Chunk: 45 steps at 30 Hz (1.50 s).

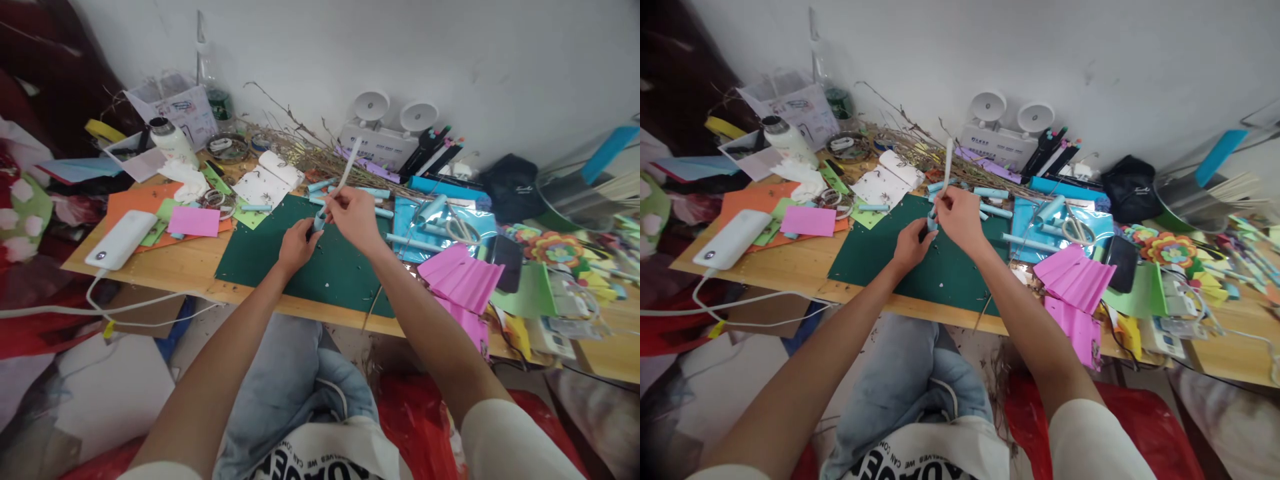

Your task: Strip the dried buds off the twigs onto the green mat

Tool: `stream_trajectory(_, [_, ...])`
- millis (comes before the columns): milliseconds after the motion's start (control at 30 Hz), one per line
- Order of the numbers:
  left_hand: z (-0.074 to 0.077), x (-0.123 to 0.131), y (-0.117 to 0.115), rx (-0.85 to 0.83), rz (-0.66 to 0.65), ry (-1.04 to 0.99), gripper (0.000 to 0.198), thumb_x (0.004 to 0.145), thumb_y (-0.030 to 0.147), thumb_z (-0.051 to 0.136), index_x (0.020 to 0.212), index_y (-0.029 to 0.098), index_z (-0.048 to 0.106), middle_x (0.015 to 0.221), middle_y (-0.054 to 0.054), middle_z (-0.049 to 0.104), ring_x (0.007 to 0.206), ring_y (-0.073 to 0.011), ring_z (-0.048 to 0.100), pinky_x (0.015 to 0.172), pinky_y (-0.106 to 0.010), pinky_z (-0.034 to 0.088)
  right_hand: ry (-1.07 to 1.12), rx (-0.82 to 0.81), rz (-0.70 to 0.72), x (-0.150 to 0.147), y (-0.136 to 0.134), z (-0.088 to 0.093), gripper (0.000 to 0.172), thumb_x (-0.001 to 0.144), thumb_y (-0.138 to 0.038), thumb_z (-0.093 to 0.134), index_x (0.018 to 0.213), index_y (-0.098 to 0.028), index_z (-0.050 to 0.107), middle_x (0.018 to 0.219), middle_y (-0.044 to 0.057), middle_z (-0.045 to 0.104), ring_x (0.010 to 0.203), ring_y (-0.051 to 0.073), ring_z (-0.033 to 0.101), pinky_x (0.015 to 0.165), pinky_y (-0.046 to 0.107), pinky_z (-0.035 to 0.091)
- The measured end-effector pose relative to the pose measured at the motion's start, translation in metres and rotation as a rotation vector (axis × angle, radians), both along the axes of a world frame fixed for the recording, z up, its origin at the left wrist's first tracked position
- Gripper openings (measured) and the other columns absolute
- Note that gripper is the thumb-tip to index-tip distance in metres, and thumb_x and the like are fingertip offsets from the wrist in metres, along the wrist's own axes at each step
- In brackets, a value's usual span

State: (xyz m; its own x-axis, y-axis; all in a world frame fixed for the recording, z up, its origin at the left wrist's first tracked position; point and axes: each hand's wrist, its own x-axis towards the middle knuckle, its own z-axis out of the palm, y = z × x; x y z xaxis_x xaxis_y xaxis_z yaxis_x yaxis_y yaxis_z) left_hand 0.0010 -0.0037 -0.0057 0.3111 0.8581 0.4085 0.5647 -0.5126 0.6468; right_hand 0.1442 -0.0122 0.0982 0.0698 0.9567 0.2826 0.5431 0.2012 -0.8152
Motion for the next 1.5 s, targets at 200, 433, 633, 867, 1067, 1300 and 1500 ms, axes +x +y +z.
stream_trajectory(200, [0.000, 0.000, 0.000, 0.016, -0.003, 0.002, 0.018, 0.091, 0.034, 0.057, 0.099, 0.018, 0.061, 0.083, -0.004, 0.061, 0.074, -0.0169, 0.054, 0.070, -0.029, 0.041, -0.186, 0.056, -0.015, 0.001, 0.000, 0.006, 0.014, 0.085, -0.024, 0.055, 0.075, -0.018, 0.062, 0.064, 0.001, 0.062, 0.058, 0.013, 0.055, 0.061, 0.027, 0.042])
stream_trajectory(433, [0.001, 0.000, 0.000, 0.015, -0.002, 0.002, 0.019, 0.091, 0.035, 0.057, 0.101, 0.019, 0.062, 0.084, -0.004, 0.062, 0.075, -0.0173, 0.055, 0.071, -0.029, 0.043, -0.231, 0.053, 0.005, 0.006, 0.001, 0.009, 0.014, 0.086, -0.022, 0.053, 0.075, -0.018, 0.062, 0.064, 0.001, 0.061, 0.060, 0.015, 0.052, 0.064, 0.029, 0.039])
stream_trajectory(633, [0.001, -0.001, 0.000, 0.017, 0.012, 0.003, 0.018, 0.090, 0.034, 0.057, 0.101, 0.020, 0.062, 0.083, -0.004, 0.062, 0.074, -0.0172, 0.056, 0.071, -0.029, 0.043, -0.302, 0.046, 0.031, 0.003, -0.001, 0.014, 0.013, 0.085, -0.021, 0.053, 0.080, -0.017, 0.065, 0.067, 0.002, 0.063, 0.062, 0.015, 0.052, 0.066, 0.028, 0.039])
stream_trajectory(867, [0.004, -0.001, 0.000, 0.009, 0.017, 0.029, 0.019, 0.090, 0.033, 0.057, 0.103, 0.020, 0.062, 0.087, -0.006, 0.065, 0.077, -0.0189, 0.058, 0.073, -0.030, 0.044, -0.426, 0.094, -0.008, -0.003, -0.004, 0.016, 0.016, 0.086, -0.021, 0.050, 0.080, -0.018, 0.065, 0.066, 0.002, 0.062, 0.060, 0.015, 0.051, 0.064, 0.028, 0.036])
stream_trajectory(1067, [0.003, -0.002, 0.000, 0.009, 0.012, 0.018, 0.018, 0.090, 0.032, 0.056, 0.103, 0.021, 0.061, 0.087, -0.005, 0.065, 0.077, -0.0187, 0.058, 0.072, -0.030, 0.044, -0.315, 0.075, -0.023, -0.004, -0.006, 0.008, 0.017, 0.087, -0.025, 0.049, 0.082, -0.019, 0.064, 0.066, 0.002, 0.063, 0.062, 0.016, 0.056, 0.065, 0.028, 0.040])
stream_trajectory(1300, [0.002, -0.001, 0.001, -0.009, 0.011, 0.009, 0.017, 0.090, 0.032, 0.057, 0.100, 0.020, 0.062, 0.086, -0.005, 0.064, 0.076, -0.0176, 0.058, 0.072, -0.029, 0.044, -0.196, 0.017, -0.018, -0.002, -0.007, 0.010, 0.017, 0.085, -0.025, 0.050, 0.079, -0.019, 0.064, 0.066, 0.002, 0.065, 0.062, 0.016, 0.059, 0.063, 0.027, 0.044])
stream_trajectory(1500, [0.004, -0.002, -0.001, 0.002, 0.005, 0.027, 0.016, 0.090, 0.034, 0.057, 0.096, 0.019, 0.062, 0.083, -0.004, 0.063, 0.074, -0.0176, 0.057, 0.070, -0.029, 0.043, -0.276, 0.029, 0.012, 0.001, -0.006, 0.012, 0.015, 0.083, -0.022, 0.052, 0.076, -0.018, 0.064, 0.064, 0.002, 0.063, 0.060, 0.016, 0.056, 0.063, 0.028, 0.041])
